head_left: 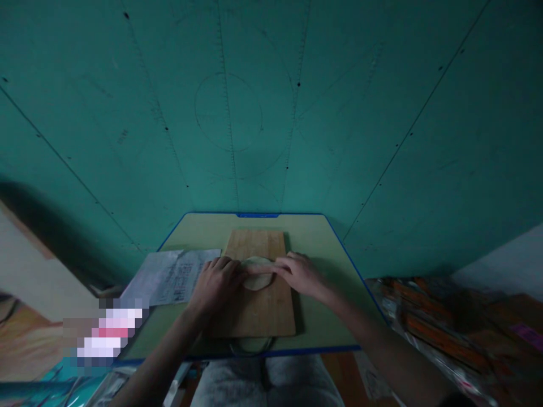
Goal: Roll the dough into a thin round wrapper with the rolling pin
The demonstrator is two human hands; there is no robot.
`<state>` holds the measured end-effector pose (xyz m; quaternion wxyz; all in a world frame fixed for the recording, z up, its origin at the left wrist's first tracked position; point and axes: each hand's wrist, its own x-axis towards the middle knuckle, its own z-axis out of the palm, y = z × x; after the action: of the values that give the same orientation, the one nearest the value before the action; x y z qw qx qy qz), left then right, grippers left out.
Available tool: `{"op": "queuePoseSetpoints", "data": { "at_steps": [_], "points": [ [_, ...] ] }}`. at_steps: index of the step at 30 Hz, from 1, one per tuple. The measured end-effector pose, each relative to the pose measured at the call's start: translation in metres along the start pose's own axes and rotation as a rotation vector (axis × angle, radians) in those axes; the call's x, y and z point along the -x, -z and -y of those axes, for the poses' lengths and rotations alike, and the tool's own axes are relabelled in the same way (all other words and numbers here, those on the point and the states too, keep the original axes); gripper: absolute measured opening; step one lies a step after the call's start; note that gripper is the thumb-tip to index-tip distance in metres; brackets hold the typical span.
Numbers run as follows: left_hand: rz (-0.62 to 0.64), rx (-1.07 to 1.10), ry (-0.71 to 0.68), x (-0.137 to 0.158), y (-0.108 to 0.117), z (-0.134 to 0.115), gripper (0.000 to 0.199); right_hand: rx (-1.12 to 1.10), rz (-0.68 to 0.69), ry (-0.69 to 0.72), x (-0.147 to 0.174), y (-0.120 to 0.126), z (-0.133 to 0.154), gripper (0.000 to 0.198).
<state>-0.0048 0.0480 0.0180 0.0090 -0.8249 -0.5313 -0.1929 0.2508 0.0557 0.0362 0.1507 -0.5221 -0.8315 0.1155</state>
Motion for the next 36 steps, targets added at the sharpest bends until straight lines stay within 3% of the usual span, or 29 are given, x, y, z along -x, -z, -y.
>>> {"op": "queuePoseSetpoints", "data": {
  "at_steps": [3,7,12,17,22,27,32,36],
  "points": [
    [-0.013,0.014,0.054,-0.006,0.003,-0.002,0.030,-0.107,-0.065,0.047,-0.003,0.001,-0.008,0.011],
    [-0.035,0.028,0.127,-0.013,0.002,-0.001,0.036,-0.261,-0.297,0.071,-0.010,-0.004,-0.018,0.016],
    [-0.130,0.130,0.190,-0.022,0.004,0.002,0.039,-0.617,-0.436,0.035,-0.018,-0.008,-0.020,0.012],
    [-0.303,0.494,0.169,-0.044,0.021,-0.017,0.037,-0.972,-0.404,0.011,-0.031,0.004,-0.003,0.016],
    [-0.321,0.793,0.145,-0.070,0.018,-0.040,0.034,-1.243,-0.413,0.044,-0.043,0.005,0.007,0.016],
    [-0.353,0.791,0.148,-0.067,0.002,-0.036,0.031,-1.642,-0.331,0.024,-0.041,0.000,0.007,0.030],
    [-0.293,0.753,0.106,-0.054,0.002,-0.034,0.029,-1.688,-0.233,0.030,-0.035,-0.003,0.009,0.045],
    [-0.252,0.853,0.180,-0.054,0.004,-0.041,0.036,-1.681,-0.150,-0.068,-0.034,-0.006,0.006,0.041]
  ]
}}
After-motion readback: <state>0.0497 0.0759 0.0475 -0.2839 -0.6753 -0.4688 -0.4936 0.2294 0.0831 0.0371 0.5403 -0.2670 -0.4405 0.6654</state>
